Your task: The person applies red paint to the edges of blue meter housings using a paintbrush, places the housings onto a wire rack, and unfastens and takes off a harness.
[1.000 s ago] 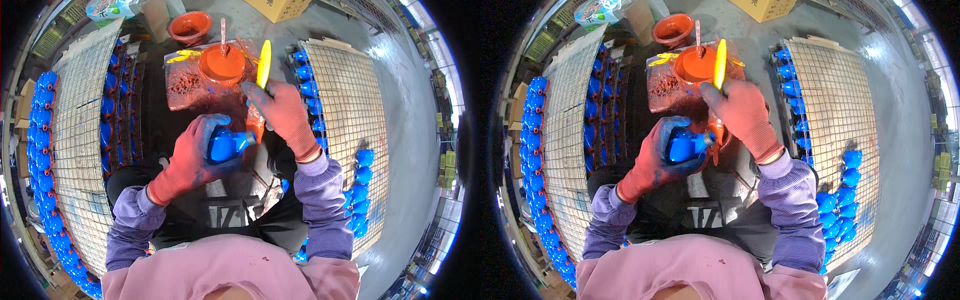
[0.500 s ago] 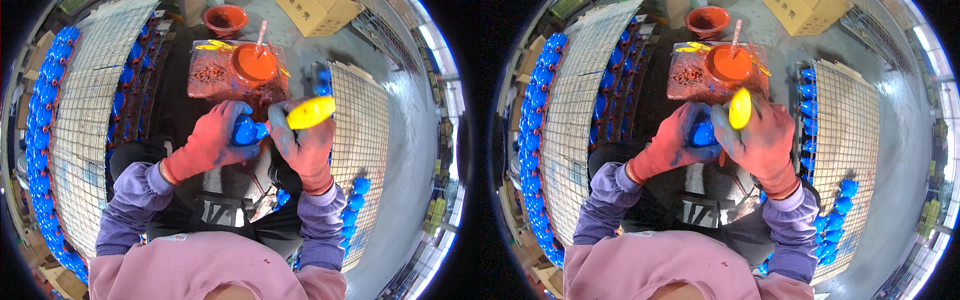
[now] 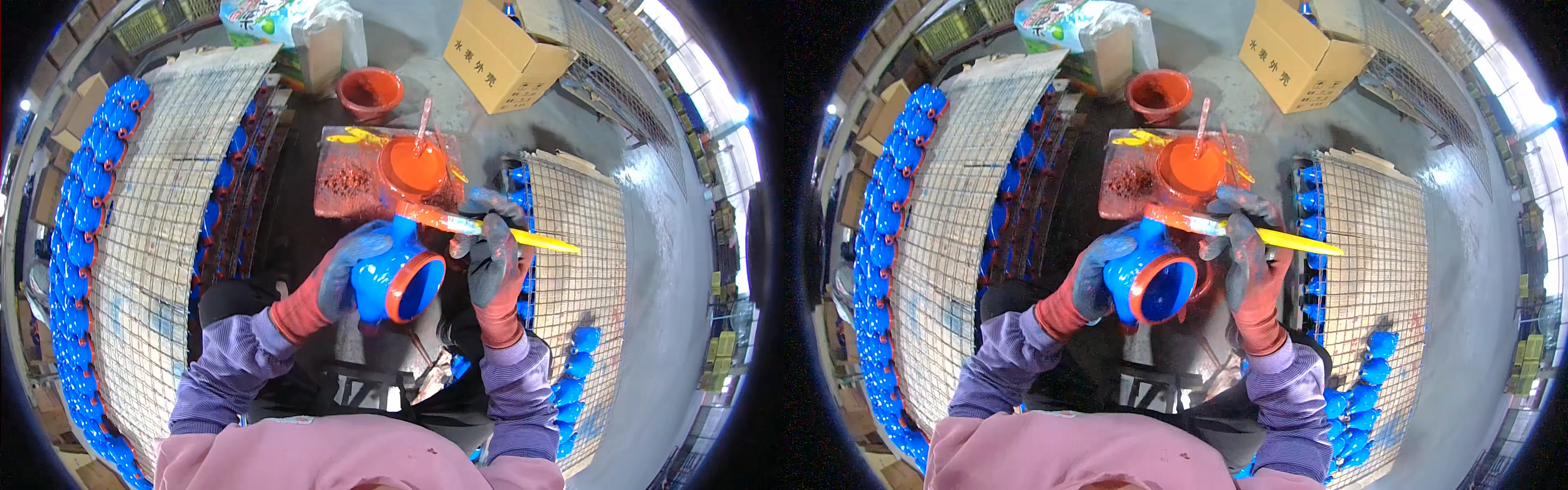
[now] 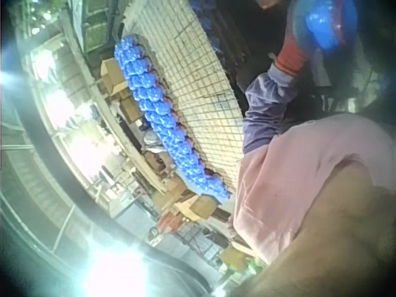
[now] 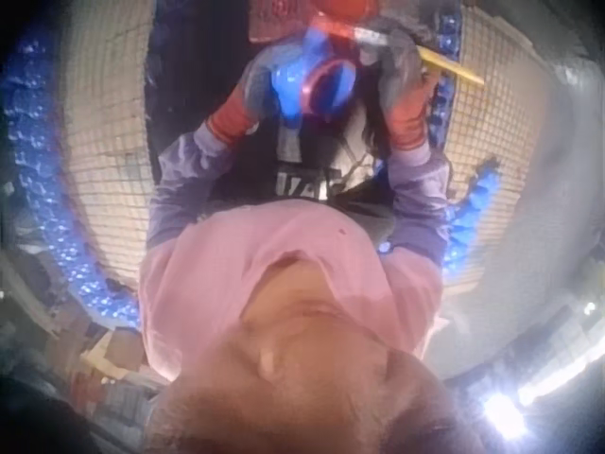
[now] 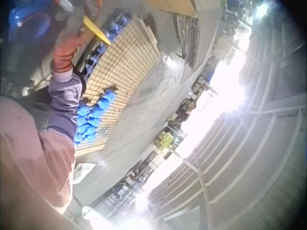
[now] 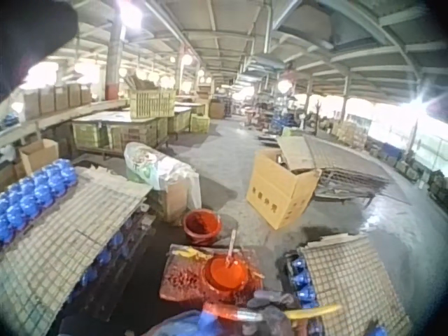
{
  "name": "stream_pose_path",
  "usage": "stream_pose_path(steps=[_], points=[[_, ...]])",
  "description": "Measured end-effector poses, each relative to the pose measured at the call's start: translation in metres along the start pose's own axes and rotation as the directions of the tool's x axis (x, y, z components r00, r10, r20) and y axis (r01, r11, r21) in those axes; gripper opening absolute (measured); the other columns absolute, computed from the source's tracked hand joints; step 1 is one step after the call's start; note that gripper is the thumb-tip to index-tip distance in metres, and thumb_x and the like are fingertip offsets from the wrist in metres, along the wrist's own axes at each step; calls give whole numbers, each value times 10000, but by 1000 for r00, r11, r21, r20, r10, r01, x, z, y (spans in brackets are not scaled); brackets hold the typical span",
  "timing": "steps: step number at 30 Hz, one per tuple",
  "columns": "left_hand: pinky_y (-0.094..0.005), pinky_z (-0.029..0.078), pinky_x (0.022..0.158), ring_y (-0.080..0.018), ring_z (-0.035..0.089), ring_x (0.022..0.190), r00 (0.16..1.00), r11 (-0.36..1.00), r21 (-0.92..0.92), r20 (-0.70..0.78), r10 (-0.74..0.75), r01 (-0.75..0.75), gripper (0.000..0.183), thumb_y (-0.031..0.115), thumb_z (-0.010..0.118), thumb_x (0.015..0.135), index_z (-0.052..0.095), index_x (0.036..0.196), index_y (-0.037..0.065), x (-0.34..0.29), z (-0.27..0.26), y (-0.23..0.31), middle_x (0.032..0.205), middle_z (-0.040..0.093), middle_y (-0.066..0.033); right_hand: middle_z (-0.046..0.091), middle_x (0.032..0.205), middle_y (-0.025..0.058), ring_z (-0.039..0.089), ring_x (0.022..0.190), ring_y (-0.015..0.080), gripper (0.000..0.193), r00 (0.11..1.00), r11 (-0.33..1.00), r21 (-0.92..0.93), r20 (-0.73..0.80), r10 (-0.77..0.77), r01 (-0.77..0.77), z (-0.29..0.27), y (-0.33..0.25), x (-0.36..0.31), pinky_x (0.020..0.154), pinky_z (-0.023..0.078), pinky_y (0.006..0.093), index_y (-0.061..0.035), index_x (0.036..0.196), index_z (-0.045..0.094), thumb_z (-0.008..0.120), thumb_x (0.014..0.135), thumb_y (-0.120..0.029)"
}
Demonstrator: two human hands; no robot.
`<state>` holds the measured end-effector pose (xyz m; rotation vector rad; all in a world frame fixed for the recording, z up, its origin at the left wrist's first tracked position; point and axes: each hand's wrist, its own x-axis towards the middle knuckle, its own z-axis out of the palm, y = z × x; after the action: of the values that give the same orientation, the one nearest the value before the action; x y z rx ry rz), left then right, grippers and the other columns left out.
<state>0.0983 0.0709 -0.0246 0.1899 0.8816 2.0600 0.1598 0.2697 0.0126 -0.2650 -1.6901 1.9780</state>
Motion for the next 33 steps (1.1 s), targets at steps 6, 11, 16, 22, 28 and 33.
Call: stream_pose_path(steps=[6, 11, 16, 22, 28, 33], points=[[-522, 449, 993, -417, 556, 1141, 963, 932, -274, 190, -191, 239, 736, 520, 616, 763, 490, 1287, 19, -2, 15, -2, 1258, 531, -268, 629, 1074, 178, 658, 847, 209, 435, 969, 875, 432, 206, 139, -218, -2, 1, 2, 672, 544, 292, 41, 1203, 536, 530, 940, -305], [-540, 468, 949, -426, 564, 1105, 832, 818, -354, 497, -247, 454, 693, 462, 645, 765, 484, 1278, 24, -4, 13, -3, 1221, 539, -282, 610, 1112, 184, 651, 923, 242, 486, 964, 875, 438, 244, 103, -205, -5, 7, 0, 671, 546, 313, 42, 1192, 536, 540, 943, -376], [-482, 510, 904, -408, 605, 1035, 880, 899, -201, 371, -298, 389, 688, 500, 603, 755, 526, 1228, 6, -1, 15, -4, 1179, 559, -306, 614, 989, 158, 675, 804, 243, 313, 986, 878, 470, 167, 10, -88, -4, -15, -4, 562, 535, 284, 17, 1136, 506, 498, 917, -205], [-453, 491, 936, -392, 592, 1072, 906, 907, -195, 284, -313, 374, 673, 490, 578, 772, 522, 1218, -11, 5, 11, -14, 1183, 558, -288, 634, 968, 171, 653, 767, 208, 175, 972, 972, 230, 216, -91, 40, -7, -31, -12, 536, 513, 211, 25, 1066, 544, 518, 907, -41], [-521, 478, 964, -405, 578, 1123, 985, 948, -271, 44, -164, 170, 749, 630, 419, 870, 530, 1266, 3, 15, -5, -18, 1225, 567, -249, 614, 993, 177, 639, 737, 199, 166, 933, 954, 94, 205, -297, 284, -26, -24, -1, 553, 520, 258, 21, 983, 582, 533, 941, -132], [-428, 501, 976, -283, 597, 1134, 957, 960, 167, -150, 248, -223, 472, 356, 443, 972, 483, 1292, 11, 8, 0, -18, 1206, 619, -166, 623, 1034, 186, 644, 788, 220, 176, 924, 933, 157, 158, -347, 323, -16, -22, -7, 627, 548, 290, 26, 1055, 557, 534, 924, -90]])
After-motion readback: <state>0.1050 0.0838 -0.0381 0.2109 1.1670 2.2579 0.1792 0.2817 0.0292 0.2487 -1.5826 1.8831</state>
